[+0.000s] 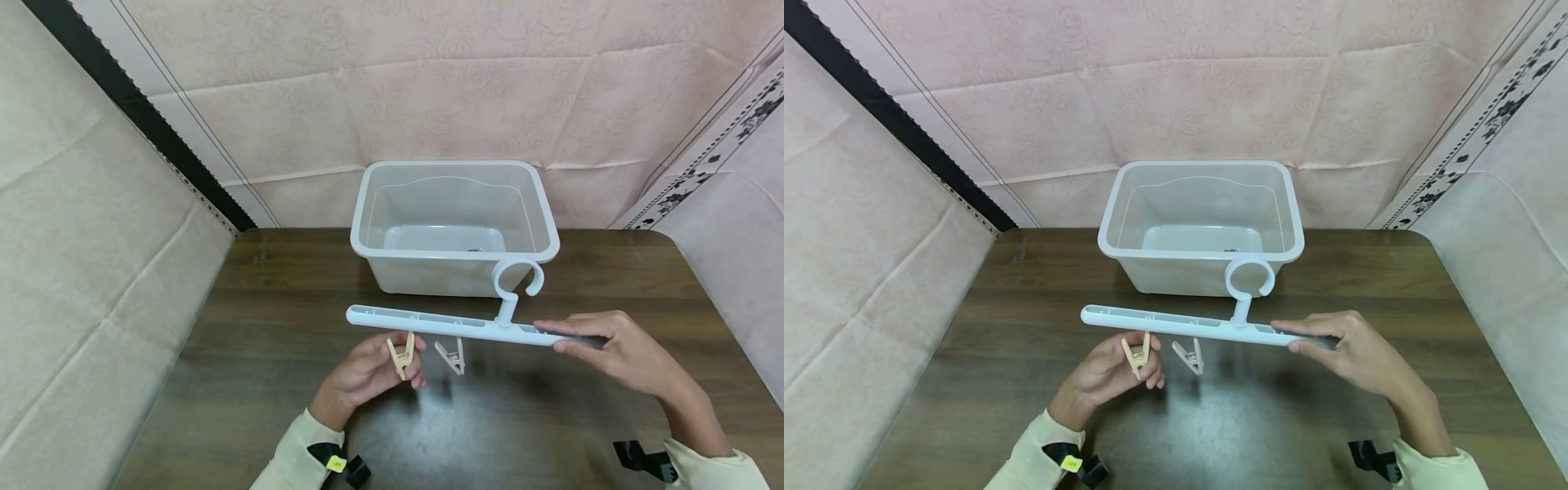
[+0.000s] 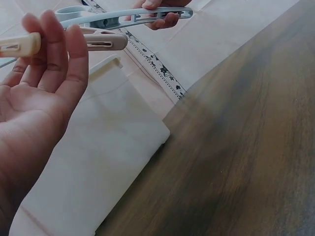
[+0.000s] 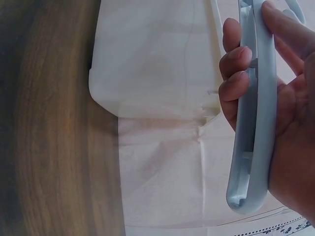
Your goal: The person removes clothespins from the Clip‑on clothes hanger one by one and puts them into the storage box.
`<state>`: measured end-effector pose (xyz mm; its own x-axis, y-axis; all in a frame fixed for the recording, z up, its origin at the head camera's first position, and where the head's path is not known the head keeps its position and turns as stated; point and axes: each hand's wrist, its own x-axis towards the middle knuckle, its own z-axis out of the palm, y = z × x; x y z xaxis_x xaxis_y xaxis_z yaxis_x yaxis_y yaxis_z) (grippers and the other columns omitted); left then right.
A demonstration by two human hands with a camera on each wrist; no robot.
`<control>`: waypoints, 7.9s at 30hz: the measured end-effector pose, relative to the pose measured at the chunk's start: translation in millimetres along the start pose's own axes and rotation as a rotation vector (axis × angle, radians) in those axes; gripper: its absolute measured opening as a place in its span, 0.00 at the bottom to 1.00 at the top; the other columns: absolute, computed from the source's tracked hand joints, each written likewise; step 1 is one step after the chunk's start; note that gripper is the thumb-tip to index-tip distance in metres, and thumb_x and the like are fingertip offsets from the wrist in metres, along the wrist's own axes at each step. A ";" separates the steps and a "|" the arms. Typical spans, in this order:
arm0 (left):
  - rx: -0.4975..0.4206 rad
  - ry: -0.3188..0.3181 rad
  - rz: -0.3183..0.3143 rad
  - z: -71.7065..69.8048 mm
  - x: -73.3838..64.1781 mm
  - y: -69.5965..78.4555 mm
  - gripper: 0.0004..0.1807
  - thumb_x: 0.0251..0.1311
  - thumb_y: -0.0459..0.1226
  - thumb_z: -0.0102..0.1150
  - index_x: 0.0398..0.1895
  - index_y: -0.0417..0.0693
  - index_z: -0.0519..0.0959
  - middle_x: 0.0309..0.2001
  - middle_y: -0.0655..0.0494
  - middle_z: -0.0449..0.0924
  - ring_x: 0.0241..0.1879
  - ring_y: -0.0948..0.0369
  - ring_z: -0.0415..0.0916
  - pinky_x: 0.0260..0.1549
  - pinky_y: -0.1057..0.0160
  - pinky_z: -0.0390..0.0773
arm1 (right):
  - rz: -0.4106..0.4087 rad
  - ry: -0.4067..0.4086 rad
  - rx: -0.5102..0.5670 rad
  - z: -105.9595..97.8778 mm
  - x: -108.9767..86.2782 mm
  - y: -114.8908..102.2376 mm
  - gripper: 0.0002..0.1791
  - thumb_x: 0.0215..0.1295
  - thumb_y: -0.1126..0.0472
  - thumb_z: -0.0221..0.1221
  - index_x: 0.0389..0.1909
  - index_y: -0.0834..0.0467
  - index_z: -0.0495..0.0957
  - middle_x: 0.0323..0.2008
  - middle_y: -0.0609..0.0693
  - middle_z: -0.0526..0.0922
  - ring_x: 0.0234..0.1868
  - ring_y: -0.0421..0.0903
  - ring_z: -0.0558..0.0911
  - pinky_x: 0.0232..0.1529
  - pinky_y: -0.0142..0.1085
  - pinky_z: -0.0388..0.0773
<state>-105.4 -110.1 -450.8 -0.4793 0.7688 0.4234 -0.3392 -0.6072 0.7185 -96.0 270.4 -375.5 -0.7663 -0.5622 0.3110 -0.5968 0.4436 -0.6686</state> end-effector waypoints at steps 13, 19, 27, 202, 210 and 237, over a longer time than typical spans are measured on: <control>0.049 0.160 0.007 7.5 -0.7 5.2 0.20 0.75 0.46 0.49 0.56 0.41 0.75 0.35 0.57 0.72 0.32 0.61 0.69 0.37 0.65 0.74 | 0.027 0.012 -0.011 2.2 -0.9 1.7 0.25 0.58 0.75 0.67 0.56 0.54 0.84 0.46 0.41 0.86 0.39 0.39 0.84 0.40 0.26 0.76; 0.172 0.244 0.011 13.4 0.9 7.7 0.18 0.75 0.47 0.49 0.53 0.42 0.75 0.32 0.58 0.70 0.28 0.64 0.67 0.32 0.68 0.70 | 0.019 0.017 -0.004 2.2 -1.8 3.3 0.26 0.58 0.76 0.67 0.56 0.54 0.84 0.47 0.42 0.86 0.41 0.39 0.84 0.40 0.26 0.76; 0.462 0.419 -0.014 27.9 6.7 10.3 0.14 0.79 0.35 0.42 0.48 0.28 0.71 0.30 0.53 0.68 0.26 0.64 0.65 0.26 0.69 0.67 | 0.011 0.029 -0.008 1.7 -4.2 5.7 0.24 0.60 0.75 0.67 0.56 0.55 0.84 0.49 0.43 0.86 0.42 0.41 0.85 0.41 0.26 0.77; 1.237 0.640 0.176 66.4 62.0 84.0 0.16 0.57 0.26 0.69 0.49 0.36 0.79 0.41 0.51 0.80 0.41 0.56 0.77 0.40 0.60 0.78 | 0.127 0.077 -0.040 3.7 -2.6 11.3 0.19 0.57 0.69 0.71 0.50 0.51 0.87 0.43 0.43 0.87 0.36 0.38 0.83 0.34 0.26 0.76; 1.180 0.699 0.194 57.4 70.8 87.6 0.23 0.55 0.24 0.69 0.55 0.33 0.76 0.40 0.47 0.79 0.38 0.55 0.76 0.38 0.63 0.77 | 0.127 0.079 -0.037 2.8 -2.6 11.6 0.19 0.57 0.70 0.71 0.50 0.51 0.87 0.42 0.43 0.87 0.35 0.38 0.83 0.34 0.27 0.77; 1.273 0.775 0.138 21.8 88.5 107.1 0.19 0.59 0.29 0.69 0.53 0.36 0.79 0.38 0.48 0.79 0.40 0.56 0.75 0.40 0.61 0.78 | 0.131 0.084 -0.034 1.9 -8.7 13.1 0.20 0.56 0.69 0.72 0.50 0.52 0.87 0.43 0.44 0.87 0.34 0.39 0.83 0.34 0.26 0.76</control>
<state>-166.5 -102.8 -324.3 -0.8851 0.1792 0.4295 0.4619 0.2264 0.8575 -96.7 279.7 -388.3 -0.8544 -0.4382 0.2794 -0.4972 0.5330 -0.6846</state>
